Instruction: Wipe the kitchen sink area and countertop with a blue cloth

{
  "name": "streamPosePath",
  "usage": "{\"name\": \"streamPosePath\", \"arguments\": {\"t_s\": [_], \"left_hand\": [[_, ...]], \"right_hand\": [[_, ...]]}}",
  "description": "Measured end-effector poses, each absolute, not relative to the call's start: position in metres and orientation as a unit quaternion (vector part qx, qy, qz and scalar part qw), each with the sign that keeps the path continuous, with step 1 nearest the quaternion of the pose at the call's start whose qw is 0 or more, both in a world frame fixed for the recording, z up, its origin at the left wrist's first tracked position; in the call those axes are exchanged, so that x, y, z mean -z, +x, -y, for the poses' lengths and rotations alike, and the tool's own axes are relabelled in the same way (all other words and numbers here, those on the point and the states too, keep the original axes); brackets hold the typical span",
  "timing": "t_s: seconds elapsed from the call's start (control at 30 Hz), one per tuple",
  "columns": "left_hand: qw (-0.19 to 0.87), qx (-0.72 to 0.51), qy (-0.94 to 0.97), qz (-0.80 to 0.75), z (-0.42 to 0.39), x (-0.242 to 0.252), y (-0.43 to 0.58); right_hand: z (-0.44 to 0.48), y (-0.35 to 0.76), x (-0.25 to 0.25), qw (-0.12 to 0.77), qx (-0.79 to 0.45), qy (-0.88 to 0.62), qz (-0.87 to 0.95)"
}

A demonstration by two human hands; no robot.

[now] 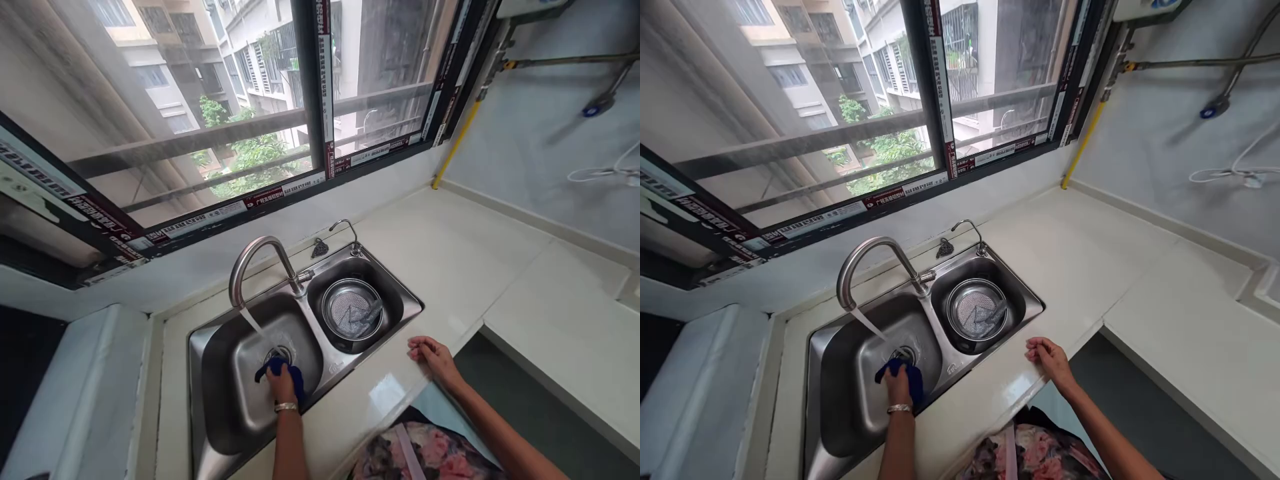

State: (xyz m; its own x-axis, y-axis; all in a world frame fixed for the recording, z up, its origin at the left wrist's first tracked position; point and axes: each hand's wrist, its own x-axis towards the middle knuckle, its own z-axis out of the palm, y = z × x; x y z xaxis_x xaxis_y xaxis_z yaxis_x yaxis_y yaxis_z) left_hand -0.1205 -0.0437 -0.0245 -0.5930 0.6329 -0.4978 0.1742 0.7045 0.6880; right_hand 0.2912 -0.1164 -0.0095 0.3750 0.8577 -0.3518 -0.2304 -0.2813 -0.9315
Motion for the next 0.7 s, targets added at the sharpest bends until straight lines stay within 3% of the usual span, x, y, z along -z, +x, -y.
{"name": "streamPosePath", "arguments": {"t_s": [0.17, 0.33, 0.7], "left_hand": [[0.340, -0.284, 0.421, -0.791, 0.031, -0.001, -0.086], [0.277, -0.327, 0.596, -0.679, -0.034, -0.041, -0.051], [0.210, -0.260, 0.650, -0.683, -0.175, -0.080, -0.013]], "right_hand": [[0.116, 0.290, 0.009, 0.523, -0.487, -0.637, 0.288], [0.122, 0.278, 0.015, 0.506, -0.409, -0.671, 0.357], [0.110, 0.255, 0.029, 0.530, -0.190, -0.694, 0.449]]}}
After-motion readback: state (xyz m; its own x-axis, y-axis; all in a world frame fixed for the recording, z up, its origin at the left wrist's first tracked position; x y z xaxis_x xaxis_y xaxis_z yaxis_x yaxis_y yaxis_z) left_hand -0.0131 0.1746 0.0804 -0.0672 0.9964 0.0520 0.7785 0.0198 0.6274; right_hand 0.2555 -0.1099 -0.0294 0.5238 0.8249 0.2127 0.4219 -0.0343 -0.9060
